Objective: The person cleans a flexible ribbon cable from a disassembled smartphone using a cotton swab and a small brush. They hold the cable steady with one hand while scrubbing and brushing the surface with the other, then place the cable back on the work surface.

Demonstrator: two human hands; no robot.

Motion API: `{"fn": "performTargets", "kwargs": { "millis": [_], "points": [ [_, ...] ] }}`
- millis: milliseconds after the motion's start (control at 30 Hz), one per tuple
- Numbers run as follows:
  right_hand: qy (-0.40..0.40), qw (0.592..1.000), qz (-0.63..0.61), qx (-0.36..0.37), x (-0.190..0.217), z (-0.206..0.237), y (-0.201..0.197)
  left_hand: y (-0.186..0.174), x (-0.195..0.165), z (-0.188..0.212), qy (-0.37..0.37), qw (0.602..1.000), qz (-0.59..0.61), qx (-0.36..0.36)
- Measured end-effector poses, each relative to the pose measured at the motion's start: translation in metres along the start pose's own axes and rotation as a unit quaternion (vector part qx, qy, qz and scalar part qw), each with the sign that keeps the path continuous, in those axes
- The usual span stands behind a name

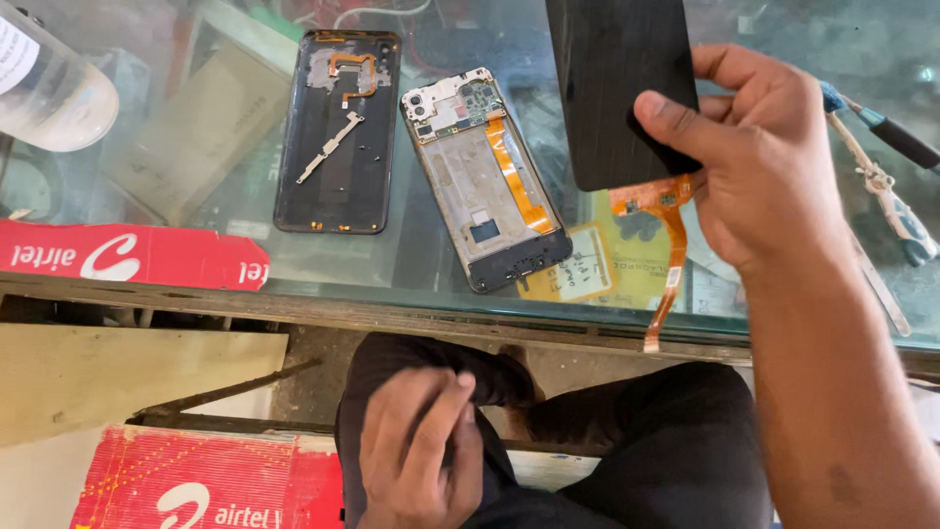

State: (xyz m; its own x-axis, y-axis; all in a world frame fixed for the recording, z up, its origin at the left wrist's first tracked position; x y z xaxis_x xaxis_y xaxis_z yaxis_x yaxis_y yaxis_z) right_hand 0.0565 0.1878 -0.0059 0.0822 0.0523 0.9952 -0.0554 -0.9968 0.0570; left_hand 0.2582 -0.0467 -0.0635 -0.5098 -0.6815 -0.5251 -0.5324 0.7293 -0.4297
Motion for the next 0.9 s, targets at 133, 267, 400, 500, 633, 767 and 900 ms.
{"fn": "performTargets", "kwargs": {
  "millis": [133, 267, 400, 500, 633, 767, 900],
  "points": [
    [-0.011, 0.998, 0.048, -0.037, -0.01, 0.016, 0.0, 0.01, -0.007, -0.057, 0.045, 0.993, -0.097, 0.059],
    [-0.017, 0.997, 0.049, -0.051, -0.004, 0.016, 0.009, 0.033, -0.007, -0.085, 0.069, 0.98, -0.157, 0.097],
    [-0.003, 0.993, 0.101, -0.057, -0.006, 0.019, 0.008, 0.021, -0.012, -0.07, 0.056, 0.993, -0.101, 0.036],
    [-0.001, 0.994, 0.1, -0.044, -0.007, 0.019, 0.008, 0.009, -0.01, -0.055, 0.067, 0.994, -0.081, -0.023],
    [0.007, 0.998, 0.052, -0.02, -0.01, 0.02, 0.008, 0.001, -0.005, -0.043, 0.065, 0.995, -0.056, -0.05],
    [0.034, 0.997, -0.065, 0.013, -0.014, 0.017, 0.008, -0.001, -0.003, -0.04, 0.053, 0.997, -0.04, -0.045],
    [0.058, 0.993, -0.105, 0.016, -0.018, 0.016, 0.005, 0.002, 0.001, -0.039, 0.039, 0.997, -0.053, -0.027]
  ]
}}
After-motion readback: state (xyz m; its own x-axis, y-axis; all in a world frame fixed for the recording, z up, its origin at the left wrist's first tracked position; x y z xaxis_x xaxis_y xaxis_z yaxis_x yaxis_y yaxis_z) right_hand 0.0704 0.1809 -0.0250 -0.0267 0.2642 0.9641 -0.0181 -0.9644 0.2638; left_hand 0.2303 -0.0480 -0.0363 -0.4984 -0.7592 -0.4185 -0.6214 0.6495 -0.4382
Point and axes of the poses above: each hand's wrist, its own z-axis away from the middle knuckle, its own y-axis out of the palm, x = y × z, the point moved 6 cm from there along -z, towards the middle knuckle, and after that the axes turned 7 degrees about -x, right-handed, at the moved point
